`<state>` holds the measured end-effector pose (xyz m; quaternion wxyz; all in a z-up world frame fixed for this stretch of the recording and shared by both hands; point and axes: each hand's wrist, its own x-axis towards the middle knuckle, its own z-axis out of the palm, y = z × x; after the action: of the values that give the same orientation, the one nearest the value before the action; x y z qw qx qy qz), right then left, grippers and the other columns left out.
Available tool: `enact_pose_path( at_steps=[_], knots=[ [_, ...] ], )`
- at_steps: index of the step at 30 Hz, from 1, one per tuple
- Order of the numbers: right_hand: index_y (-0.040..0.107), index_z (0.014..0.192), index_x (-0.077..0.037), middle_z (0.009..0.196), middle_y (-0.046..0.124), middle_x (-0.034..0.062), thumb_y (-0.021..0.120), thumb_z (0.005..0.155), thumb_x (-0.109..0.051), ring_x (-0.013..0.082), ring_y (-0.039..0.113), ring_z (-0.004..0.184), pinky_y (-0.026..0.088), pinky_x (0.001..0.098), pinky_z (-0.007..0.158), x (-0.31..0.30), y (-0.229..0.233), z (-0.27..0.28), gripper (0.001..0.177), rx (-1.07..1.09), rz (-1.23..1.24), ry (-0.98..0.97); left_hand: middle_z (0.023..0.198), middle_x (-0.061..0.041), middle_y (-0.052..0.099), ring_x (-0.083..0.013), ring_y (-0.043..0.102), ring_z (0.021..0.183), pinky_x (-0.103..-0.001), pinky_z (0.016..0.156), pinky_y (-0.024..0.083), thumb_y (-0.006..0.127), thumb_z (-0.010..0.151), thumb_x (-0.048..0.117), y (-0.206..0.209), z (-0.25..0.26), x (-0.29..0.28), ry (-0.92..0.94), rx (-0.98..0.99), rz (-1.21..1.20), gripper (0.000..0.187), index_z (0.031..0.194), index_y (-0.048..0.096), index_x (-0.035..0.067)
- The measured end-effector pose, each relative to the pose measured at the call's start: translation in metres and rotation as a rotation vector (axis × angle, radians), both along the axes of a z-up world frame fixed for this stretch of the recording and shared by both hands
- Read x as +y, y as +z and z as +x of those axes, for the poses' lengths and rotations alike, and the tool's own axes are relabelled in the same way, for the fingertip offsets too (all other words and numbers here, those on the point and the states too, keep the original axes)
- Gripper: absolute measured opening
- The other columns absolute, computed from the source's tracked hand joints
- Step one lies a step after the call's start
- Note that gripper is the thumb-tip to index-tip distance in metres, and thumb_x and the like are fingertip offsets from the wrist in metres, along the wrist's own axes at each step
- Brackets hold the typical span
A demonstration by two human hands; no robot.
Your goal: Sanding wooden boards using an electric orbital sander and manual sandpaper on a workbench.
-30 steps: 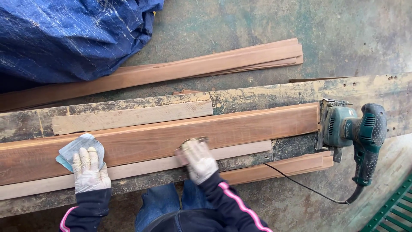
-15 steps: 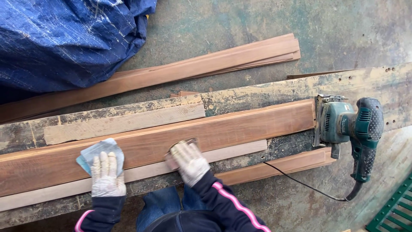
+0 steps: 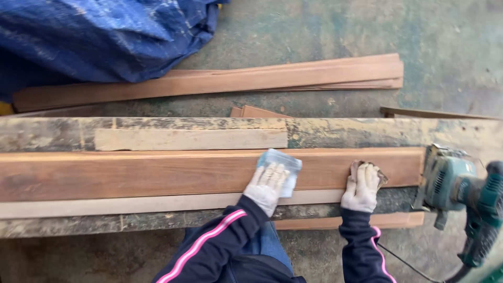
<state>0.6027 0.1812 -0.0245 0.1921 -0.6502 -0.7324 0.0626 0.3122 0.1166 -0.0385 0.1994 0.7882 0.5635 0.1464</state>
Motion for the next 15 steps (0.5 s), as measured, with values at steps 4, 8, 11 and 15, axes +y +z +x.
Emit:
enact_pose_path(
  at_steps=[4, 8, 11, 15],
  knots=[
    [0.055, 0.144, 0.003, 0.151, 0.052, 0.0284, 0.061, 0.089, -0.009, 0.0481, 0.045, 0.144, 0.032, 0.0562, 0.122, -0.045, 0.005, -0.136, 0.056, 0.078, -0.108, 0.42, 0.159, -0.016, 0.046, -0.033, 0.042, 0.147, -0.052, 0.124, 0.025, 0.058, 0.085, 0.021, 0.017, -0.174, -0.068, 0.312, 0.21, -0.002, 0.071, 0.154, 0.045, 0.008],
    [0.048, 0.148, 0.001, 0.149, 0.051, 0.0214, 0.064, 0.087, -0.014, 0.0404, 0.043, 0.144, 0.03, 0.0535, 0.121, -0.036, 0.025, -0.303, 0.064, 0.177, -0.197, 0.99, 0.158, -0.018, 0.044, -0.0382, 0.044, 0.144, -0.055, 0.121, 0.029, 0.064, 0.089, 0.031, 0.028, -0.322, -0.121, 0.755, 0.516, -0.07, 0.071, 0.154, 0.045, 0.008],
    [0.046, 0.149, 0.003, 0.151, 0.05, 0.0194, 0.063, 0.088, -0.013, 0.0382, 0.042, 0.145, 0.031, 0.053, 0.121, -0.031, 0.037, -0.393, 0.066, 0.148, -0.226, 1.285, 0.159, -0.016, 0.046, -0.0373, 0.046, 0.142, -0.052, 0.122, 0.031, 0.063, 0.097, 0.033, 0.029, -0.386, -0.132, 0.951, 0.567, -0.053, 0.064, 0.155, 0.048, 0.009],
    [0.047, 0.148, 0.0, 0.151, 0.051, 0.0191, 0.062, 0.084, -0.013, 0.0367, 0.043, 0.145, 0.03, 0.0537, 0.121, -0.012, 0.051, -0.379, 0.067, 0.03, -0.198, 1.354, 0.158, -0.017, 0.047, -0.0382, 0.046, 0.14, -0.054, 0.118, 0.031, 0.062, 0.099, 0.034, 0.028, -0.447, -0.152, 1.079, 0.567, -0.054, 0.062, 0.154, 0.05, 0.009]
  ],
)
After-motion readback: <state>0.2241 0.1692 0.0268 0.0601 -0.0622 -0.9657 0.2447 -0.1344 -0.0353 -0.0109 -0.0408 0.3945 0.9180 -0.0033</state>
